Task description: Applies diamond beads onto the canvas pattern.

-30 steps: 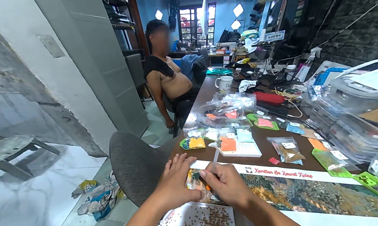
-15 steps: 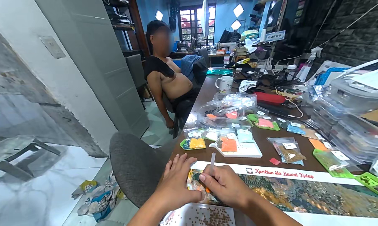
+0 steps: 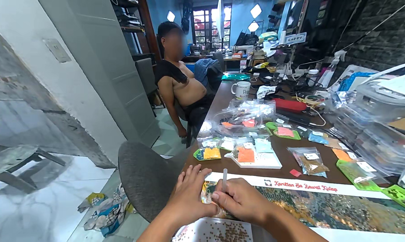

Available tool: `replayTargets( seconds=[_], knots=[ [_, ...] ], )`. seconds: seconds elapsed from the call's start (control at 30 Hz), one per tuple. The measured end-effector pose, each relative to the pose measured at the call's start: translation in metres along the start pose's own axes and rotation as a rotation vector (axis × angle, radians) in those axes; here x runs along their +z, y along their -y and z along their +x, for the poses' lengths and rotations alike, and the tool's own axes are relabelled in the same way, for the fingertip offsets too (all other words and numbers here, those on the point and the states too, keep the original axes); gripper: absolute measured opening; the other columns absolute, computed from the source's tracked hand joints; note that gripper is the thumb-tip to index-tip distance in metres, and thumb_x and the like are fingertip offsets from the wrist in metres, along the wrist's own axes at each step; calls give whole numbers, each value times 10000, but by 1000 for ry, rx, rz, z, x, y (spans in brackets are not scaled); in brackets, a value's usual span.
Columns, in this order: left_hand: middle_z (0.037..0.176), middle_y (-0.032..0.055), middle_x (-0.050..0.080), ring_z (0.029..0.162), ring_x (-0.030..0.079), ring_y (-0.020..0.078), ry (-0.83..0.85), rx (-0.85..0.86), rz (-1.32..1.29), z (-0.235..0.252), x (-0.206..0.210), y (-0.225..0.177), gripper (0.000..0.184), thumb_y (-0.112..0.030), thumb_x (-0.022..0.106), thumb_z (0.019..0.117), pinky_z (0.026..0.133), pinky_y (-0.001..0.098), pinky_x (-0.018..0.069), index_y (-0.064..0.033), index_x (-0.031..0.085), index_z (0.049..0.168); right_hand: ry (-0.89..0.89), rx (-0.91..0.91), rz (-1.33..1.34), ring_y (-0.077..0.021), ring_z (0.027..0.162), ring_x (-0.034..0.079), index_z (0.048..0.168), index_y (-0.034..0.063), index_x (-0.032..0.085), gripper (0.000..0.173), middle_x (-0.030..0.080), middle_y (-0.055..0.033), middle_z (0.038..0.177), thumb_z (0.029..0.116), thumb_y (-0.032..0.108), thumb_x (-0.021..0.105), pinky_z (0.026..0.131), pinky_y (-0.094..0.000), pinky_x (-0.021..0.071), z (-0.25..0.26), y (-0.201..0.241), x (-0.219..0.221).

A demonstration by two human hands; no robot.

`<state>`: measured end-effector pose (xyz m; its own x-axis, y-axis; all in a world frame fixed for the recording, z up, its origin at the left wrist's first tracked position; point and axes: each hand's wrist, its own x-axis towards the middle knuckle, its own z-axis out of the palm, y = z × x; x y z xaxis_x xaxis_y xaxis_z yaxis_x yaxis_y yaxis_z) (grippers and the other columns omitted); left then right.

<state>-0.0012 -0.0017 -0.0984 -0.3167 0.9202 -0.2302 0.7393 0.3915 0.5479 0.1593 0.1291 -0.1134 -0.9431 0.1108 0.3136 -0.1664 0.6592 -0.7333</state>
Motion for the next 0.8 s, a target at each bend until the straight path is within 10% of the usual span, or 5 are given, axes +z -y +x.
replayTargets(
  seconds=[0.8],
  knots=[
    [1676,136,225,1572,76,343,-10,-5,5,2,1,2,966,-485,832,740,1233,597,4,-207,401,1558,-397,142,-7,-34,494,445,709,72,580,462,485,16,557,1022,412,578,472,-224,349,-7,3,26]
  ],
)
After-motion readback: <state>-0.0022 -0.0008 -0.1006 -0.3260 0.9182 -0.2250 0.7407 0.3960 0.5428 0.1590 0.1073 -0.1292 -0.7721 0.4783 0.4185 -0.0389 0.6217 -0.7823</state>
